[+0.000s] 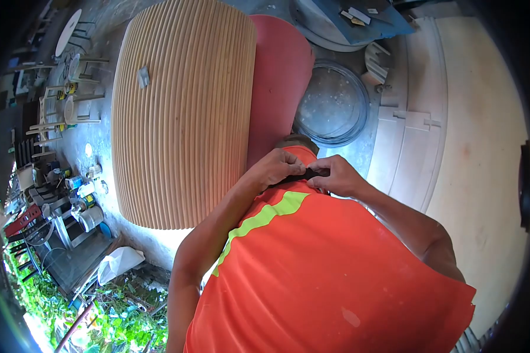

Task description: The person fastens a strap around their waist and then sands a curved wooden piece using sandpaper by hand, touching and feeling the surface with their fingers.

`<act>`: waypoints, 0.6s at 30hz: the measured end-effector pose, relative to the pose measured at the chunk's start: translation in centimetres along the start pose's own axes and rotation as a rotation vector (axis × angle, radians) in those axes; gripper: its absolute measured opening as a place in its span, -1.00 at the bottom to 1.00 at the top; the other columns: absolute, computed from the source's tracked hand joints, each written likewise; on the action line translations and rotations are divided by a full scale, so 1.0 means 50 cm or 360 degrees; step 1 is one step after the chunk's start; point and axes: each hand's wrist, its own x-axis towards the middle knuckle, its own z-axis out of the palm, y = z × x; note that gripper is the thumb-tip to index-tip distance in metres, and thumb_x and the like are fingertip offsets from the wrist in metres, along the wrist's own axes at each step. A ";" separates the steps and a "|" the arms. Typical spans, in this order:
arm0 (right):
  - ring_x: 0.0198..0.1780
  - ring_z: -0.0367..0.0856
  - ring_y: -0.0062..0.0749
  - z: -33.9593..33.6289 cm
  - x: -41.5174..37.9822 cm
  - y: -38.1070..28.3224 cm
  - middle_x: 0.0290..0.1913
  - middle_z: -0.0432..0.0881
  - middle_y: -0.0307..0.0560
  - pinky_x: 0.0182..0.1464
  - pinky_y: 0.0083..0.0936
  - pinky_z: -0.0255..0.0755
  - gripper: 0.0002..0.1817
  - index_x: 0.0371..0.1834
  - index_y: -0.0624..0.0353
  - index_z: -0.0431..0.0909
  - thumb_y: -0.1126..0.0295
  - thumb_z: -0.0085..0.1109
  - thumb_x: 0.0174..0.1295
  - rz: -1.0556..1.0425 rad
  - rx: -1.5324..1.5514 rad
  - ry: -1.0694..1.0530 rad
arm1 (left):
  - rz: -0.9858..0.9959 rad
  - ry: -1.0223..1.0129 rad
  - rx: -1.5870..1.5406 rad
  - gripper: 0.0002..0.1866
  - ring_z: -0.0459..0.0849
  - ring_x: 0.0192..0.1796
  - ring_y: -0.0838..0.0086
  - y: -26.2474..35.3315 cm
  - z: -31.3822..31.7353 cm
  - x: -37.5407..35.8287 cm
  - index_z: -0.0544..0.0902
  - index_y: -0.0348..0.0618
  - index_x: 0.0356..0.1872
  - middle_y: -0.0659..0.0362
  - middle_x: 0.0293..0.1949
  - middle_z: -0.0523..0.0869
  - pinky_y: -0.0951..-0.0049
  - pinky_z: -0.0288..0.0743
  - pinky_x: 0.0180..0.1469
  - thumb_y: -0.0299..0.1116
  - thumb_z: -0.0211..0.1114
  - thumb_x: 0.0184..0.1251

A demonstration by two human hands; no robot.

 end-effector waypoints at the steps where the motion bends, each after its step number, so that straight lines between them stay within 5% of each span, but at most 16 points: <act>1: -0.40 0.62 -0.63 0.006 -0.004 -0.002 -0.43 0.72 -0.19 -0.30 -0.60 0.48 -0.71 -0.03 0.35 0.77 0.46 0.42 0.21 0.0000 0.0003 0.0003 | -0.0001 -0.0002 0.0003 -0.86 0.66 -0.27 0.63 0.000 0.001 0.001 0.81 -0.31 -0.28 0.26 -0.33 0.79 0.56 0.56 -0.13 -0.42 0.44 0.40; 7: -0.33 0.61 -0.63 0.029 -0.024 -0.010 -0.35 0.73 -0.22 -0.20 -0.55 0.50 -0.65 0.09 0.34 0.74 0.44 0.38 0.26 -0.0112 -0.0016 0.0285 | -0.0087 0.0003 0.0150 -0.86 0.61 -0.31 0.68 0.034 0.013 -0.013 0.80 -0.31 -0.25 0.31 -0.35 0.74 0.61 0.51 -0.20 -0.43 0.39 0.45; 13: -0.25 0.64 -0.63 0.033 -0.037 -0.002 -0.21 0.78 -0.19 -0.10 -0.54 0.53 -0.60 0.16 0.31 0.72 0.43 0.41 0.25 -0.0250 0.0136 0.0378 | 0.0029 -0.0066 -0.0205 -0.85 0.73 -0.21 0.62 0.044 0.007 -0.040 0.80 -0.41 -0.14 0.22 -0.21 0.82 0.54 0.63 -0.11 -0.51 0.34 0.46; 18: -0.25 0.65 -0.61 0.011 -0.029 -0.027 -0.25 0.79 -0.15 -0.12 -0.53 0.53 -0.63 0.10 0.32 0.75 0.46 0.41 0.22 -0.0030 0.0078 0.0242 | 0.0056 0.0056 -0.0269 -0.85 0.76 -0.14 0.52 0.032 0.006 -0.015 0.59 -0.33 -0.08 0.17 -0.22 0.76 0.45 0.68 -0.02 -0.63 0.33 0.40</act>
